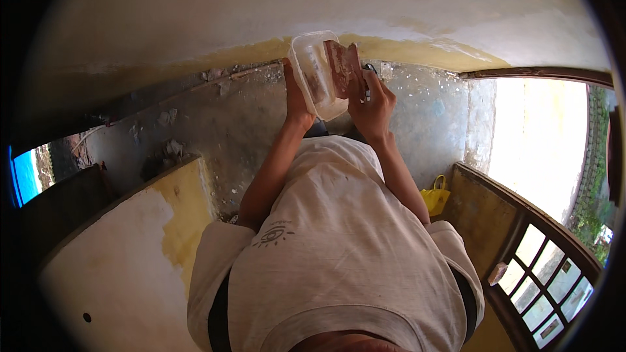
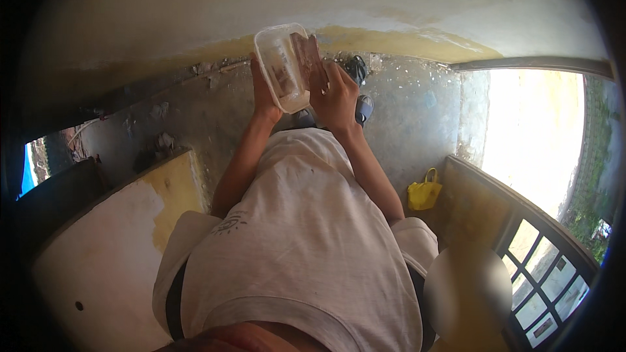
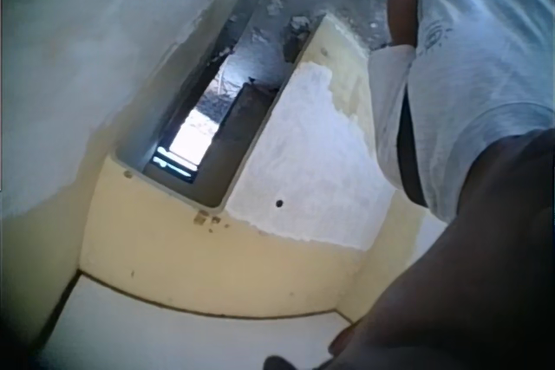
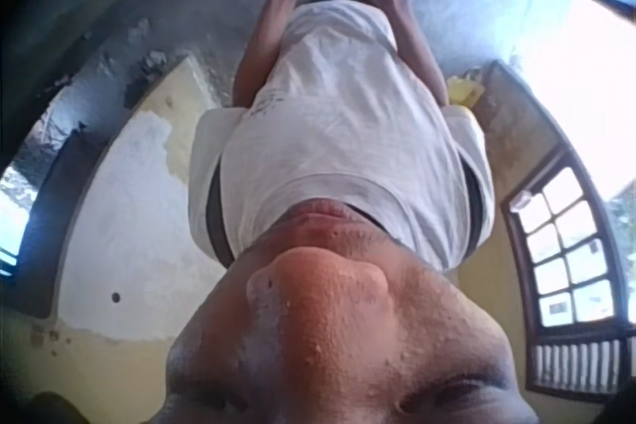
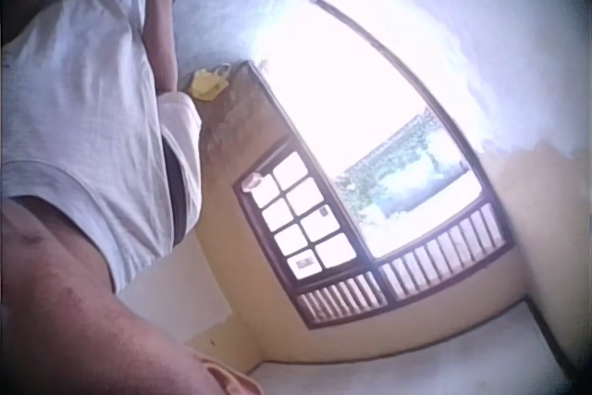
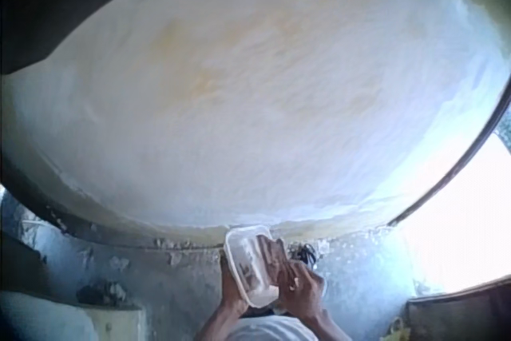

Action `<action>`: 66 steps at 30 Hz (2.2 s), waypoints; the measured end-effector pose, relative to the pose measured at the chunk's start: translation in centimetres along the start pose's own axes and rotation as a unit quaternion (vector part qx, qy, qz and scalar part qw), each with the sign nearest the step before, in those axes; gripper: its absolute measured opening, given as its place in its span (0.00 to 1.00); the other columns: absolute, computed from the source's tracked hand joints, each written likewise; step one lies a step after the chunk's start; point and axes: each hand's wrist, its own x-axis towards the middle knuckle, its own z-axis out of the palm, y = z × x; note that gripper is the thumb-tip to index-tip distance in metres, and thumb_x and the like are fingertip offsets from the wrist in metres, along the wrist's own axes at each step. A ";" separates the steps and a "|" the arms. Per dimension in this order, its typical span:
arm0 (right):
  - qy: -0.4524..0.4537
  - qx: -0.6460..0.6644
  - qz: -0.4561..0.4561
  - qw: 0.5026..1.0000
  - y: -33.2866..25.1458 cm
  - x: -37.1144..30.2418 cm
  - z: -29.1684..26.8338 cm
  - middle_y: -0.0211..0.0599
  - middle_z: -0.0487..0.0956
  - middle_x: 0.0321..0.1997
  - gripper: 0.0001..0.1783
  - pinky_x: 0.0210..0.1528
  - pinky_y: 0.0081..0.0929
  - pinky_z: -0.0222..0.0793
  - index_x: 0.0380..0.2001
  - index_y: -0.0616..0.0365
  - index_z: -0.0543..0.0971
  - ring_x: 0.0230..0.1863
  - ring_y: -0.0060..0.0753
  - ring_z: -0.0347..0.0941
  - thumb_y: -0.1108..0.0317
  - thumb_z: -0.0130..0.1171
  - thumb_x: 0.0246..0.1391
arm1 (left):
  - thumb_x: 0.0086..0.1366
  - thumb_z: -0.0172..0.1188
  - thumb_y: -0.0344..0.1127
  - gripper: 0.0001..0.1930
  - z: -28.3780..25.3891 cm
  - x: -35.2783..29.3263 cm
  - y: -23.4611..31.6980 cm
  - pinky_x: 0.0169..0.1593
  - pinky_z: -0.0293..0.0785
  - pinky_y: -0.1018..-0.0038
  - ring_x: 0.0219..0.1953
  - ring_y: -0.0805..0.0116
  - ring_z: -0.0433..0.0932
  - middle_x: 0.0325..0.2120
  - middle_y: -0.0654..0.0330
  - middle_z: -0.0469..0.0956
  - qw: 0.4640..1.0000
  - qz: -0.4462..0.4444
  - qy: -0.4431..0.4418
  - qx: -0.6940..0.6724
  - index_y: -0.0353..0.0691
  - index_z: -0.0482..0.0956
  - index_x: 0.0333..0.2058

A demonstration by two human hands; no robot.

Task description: The person applies plaster to a wall using a scraper, picking up more material from a container as needed.

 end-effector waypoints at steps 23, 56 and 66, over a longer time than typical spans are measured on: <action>-0.096 0.017 -0.059 0.993 -1.1 -2.5 4.8 0.43 0.79 0.28 0.05 0.29 0.37 0.73 0.34 0.63 0.80 0.26 0.46 0.77 0.78 0.63 0.52 | 0.71 0.31 0.73 0.42 -4.2 -1.3 -0.1 0.62 0.74 0.59 0.60 0.58 0.75 0.59 0.53 0.72 0.998 0.038 0.027 0.047 0.44 0.62 0.68; -0.081 0.029 -0.013 0.996 -2.7 -2.6 2.9 0.49 0.75 0.26 0.04 0.28 0.36 0.71 0.29 0.65 0.76 0.26 0.54 0.74 0.78 0.61 0.55 | 0.70 0.32 0.75 0.44 -4.8 -2.9 0.3 0.63 0.73 0.59 0.61 0.59 0.74 0.61 0.54 0.72 0.998 0.045 0.041 -0.006 0.44 0.62 0.67; -0.051 0.041 0.023 0.998 -3.7 -2.4 2.4 0.52 0.74 0.24 0.09 0.29 0.40 0.69 0.25 0.67 0.73 0.25 0.58 0.72 0.75 0.58 0.58 | 0.71 0.32 0.74 0.42 -5.0 -3.4 -0.1 0.59 0.77 0.61 0.58 0.60 0.77 0.58 0.55 0.74 0.997 0.074 0.036 -0.005 0.45 0.64 0.66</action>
